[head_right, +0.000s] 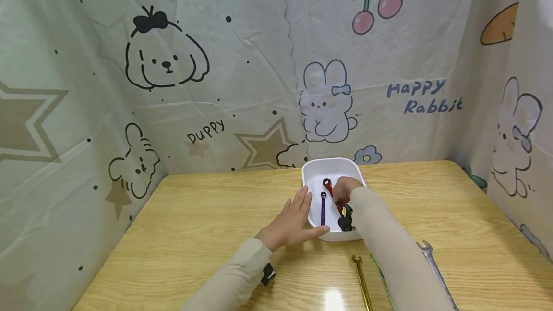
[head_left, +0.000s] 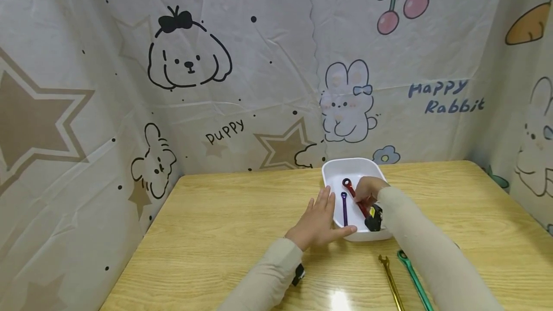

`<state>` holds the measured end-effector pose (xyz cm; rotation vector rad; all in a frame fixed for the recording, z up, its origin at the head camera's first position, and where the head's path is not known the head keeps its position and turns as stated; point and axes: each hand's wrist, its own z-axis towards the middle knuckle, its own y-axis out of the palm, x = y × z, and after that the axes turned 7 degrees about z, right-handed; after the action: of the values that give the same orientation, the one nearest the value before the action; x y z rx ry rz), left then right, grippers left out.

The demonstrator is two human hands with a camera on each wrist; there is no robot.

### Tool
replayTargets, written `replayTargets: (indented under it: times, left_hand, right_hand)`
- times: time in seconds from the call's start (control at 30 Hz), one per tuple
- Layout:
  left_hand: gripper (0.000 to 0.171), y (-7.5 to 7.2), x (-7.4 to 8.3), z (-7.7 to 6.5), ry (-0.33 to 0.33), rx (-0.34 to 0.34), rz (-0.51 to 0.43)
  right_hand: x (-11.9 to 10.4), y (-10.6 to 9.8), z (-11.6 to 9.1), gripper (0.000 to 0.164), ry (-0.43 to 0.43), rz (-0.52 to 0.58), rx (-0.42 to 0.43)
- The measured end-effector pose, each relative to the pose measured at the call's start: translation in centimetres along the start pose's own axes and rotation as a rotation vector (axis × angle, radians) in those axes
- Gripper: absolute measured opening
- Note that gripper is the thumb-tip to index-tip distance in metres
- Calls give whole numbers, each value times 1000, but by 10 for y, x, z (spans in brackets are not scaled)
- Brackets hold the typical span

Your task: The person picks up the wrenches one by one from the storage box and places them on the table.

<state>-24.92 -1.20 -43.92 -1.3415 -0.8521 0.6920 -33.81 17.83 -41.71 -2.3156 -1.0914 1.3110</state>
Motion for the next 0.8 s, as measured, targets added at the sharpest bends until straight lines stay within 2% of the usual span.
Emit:
replayTargets:
  times: [0.23,0.47,0.8]
  left_hand:
    - [105,1,0,-1,-2,2,-1]
    - [104,0,1,-1,1,-1,2]
    - [105,-2,1,0,-11,-14,5]
  right_hand:
    - [-2,-2,-6,23,23,77,8]
    - [-7,-12,-14,25,-59,209,-6]
    - [-7,-24,-19,17,-120,219,-24]
